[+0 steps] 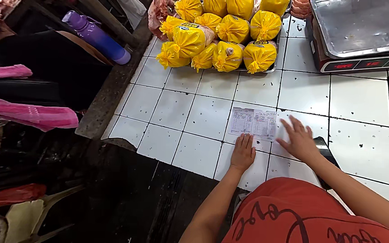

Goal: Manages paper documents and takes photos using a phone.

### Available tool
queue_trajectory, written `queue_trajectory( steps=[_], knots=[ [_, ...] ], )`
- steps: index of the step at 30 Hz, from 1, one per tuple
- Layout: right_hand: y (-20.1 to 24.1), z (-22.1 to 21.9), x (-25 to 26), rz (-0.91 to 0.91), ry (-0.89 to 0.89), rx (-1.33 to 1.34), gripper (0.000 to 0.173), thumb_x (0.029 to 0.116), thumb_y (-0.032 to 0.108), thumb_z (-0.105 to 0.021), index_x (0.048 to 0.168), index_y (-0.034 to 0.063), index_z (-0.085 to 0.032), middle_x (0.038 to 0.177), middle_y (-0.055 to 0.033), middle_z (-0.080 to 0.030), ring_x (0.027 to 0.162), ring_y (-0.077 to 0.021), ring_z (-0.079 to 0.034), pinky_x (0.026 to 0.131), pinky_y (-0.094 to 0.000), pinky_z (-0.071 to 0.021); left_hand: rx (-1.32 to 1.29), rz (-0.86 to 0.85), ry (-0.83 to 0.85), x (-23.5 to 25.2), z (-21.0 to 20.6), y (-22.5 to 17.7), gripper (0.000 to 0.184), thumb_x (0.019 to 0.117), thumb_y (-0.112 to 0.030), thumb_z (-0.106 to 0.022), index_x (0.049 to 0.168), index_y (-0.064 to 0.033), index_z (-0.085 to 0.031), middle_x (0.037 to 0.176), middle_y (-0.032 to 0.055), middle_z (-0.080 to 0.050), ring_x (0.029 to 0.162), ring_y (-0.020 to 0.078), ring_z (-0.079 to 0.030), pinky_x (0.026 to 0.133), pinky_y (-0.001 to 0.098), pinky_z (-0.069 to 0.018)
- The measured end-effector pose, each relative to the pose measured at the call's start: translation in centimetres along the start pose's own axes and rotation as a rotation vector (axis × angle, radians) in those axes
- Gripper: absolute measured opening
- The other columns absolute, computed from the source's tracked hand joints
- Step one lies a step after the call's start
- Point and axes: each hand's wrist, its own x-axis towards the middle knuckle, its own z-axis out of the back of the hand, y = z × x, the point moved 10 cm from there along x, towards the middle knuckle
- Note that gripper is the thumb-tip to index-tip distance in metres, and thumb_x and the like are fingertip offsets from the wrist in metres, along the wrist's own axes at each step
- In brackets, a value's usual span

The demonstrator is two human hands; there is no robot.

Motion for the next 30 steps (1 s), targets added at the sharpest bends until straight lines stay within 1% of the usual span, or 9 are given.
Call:
queue_trajectory(
  steps=[5,12,14,16,18,20,22,27,30],
  knots=[
    [-9.3,1.2,-11.1,-0.406,0.057,0.002,0.115,0.0763,0.045,-0.089,0.161,-0.0002,-0.025,0.161,-0.0356,-0.027,0.144,-0.0584,-0.032,0.104,-0.0821,-0.0277,-0.031,0.006,0.001,0.1,0.3,-0.1,0.046,0.0979,-0.015,-0.048,0.136,0.0064,-0.061,0.143,0.0227,-0.060,0.135,0.0441,-0.054,0.115,0.0533,-0.0398],
    [-12.3,-0.2,-14.2,-0.636,0.105,0.115,0.118,0.0685,0.039,-0.095,0.157,-0.0029,-0.030,0.144,-0.0391,-0.043,0.128,-0.0585,-0.047,0.099,-0.0713,-0.0421,-0.024,0.019,0.065,0.1,-0.2,-0.2,0.047,0.0992,-0.014,-0.047,0.140,0.0067,-0.058,0.144,0.0243,-0.058,0.138,0.0469,-0.050,0.118,0.0541,-0.0355],
    [-12.5,-0.5,-13.6,-0.686,0.128,0.353,0.110,0.0711,0.026,-0.093,0.156,-0.0015,-0.029,0.141,-0.0339,-0.050,0.125,-0.0481,-0.056,0.100,-0.0629,-0.0472,-0.021,0.020,0.084,0.1,-0.2,-0.3,0.047,0.0996,-0.014,-0.046,0.140,0.0063,-0.057,0.145,0.0245,-0.057,0.139,0.0472,-0.049,0.119,0.0544,-0.0344],
    [-11.9,-0.5,-13.6,-0.706,0.100,0.798,0.071,0.0879,0.012,-0.078,0.146,-0.0008,-0.039,0.120,-0.0218,-0.061,0.101,-0.0273,-0.064,0.087,-0.0439,-0.0544,-0.012,0.025,0.098,0.2,-0.1,-0.5,0.047,0.1002,-0.014,-0.046,0.141,0.0062,-0.057,0.145,0.0248,-0.057,0.140,0.0478,-0.048,0.119,0.0557,-0.0338],
    [-11.1,-0.3,-14.1,-0.653,0.077,1.253,0.034,0.0985,0.022,-0.058,0.128,0.0087,-0.047,0.087,0.0008,-0.059,0.063,-0.0050,-0.057,0.055,-0.0208,-0.0486,0.038,0.040,0.109,0.1,0.0,-0.6,0.046,0.1008,-0.015,-0.045,0.141,0.0041,-0.058,0.145,0.0224,-0.058,0.139,0.0456,-0.050,0.117,0.0576,-0.0347],
    [-10.0,1.7,-14.5,-0.463,0.029,1.675,0.048,0.0847,0.043,-0.076,0.118,0.0167,-0.054,0.084,0.0072,-0.065,0.054,0.0011,-0.055,0.046,-0.0136,-0.0440,0.102,0.064,0.143,0.2,0.2,-0.8,0.047,0.1019,-0.016,-0.043,0.142,0.0025,-0.057,0.146,0.0203,-0.058,0.136,0.0425,-0.054,0.113,0.0584,-0.0380],
    [-9.2,5.0,-15.2,-0.270,-0.011,1.818,0.066,0.0677,0.056,-0.088,0.116,0.0194,-0.063,0.094,0.0059,-0.071,0.058,0.0009,-0.059,0.048,-0.0137,-0.0470,0.117,0.105,0.220,0.2,0.0,-1.1,0.048,0.1039,-0.016,-0.041,0.146,0.0022,-0.053,0.149,0.0205,-0.055,0.136,0.0418,-0.054,0.110,0.0584,-0.0384],
    [-8.7,11.9,-16.3,0.047,-0.040,1.784,0.068,0.0720,0.047,-0.089,0.129,0.0249,-0.059,0.114,0.0022,-0.074,0.096,-0.0119,-0.073,0.077,-0.0301,-0.0630,0.108,0.158,0.291,-0.1,-0.4,-1.5,0.049,0.1057,-0.017,-0.039,0.150,0.0013,-0.047,0.154,0.0222,-0.048,0.139,0.0429,-0.050,0.113,0.0571,-0.0362],
    [-7.9,14.4,-17.0,0.110,0.008,1.842,0.080,0.0727,0.030,-0.092,0.139,0.0249,-0.047,0.125,-0.0054,-0.071,0.106,-0.0259,-0.073,0.078,-0.0432,-0.0660,0.129,0.154,0.261,-0.1,-0.2,-1.9,0.050,0.1054,-0.020,-0.041,0.151,-0.0014,-0.048,0.155,0.0226,-0.048,0.139,0.0442,-0.050,0.112,0.0585,-0.0371]
  ],
)
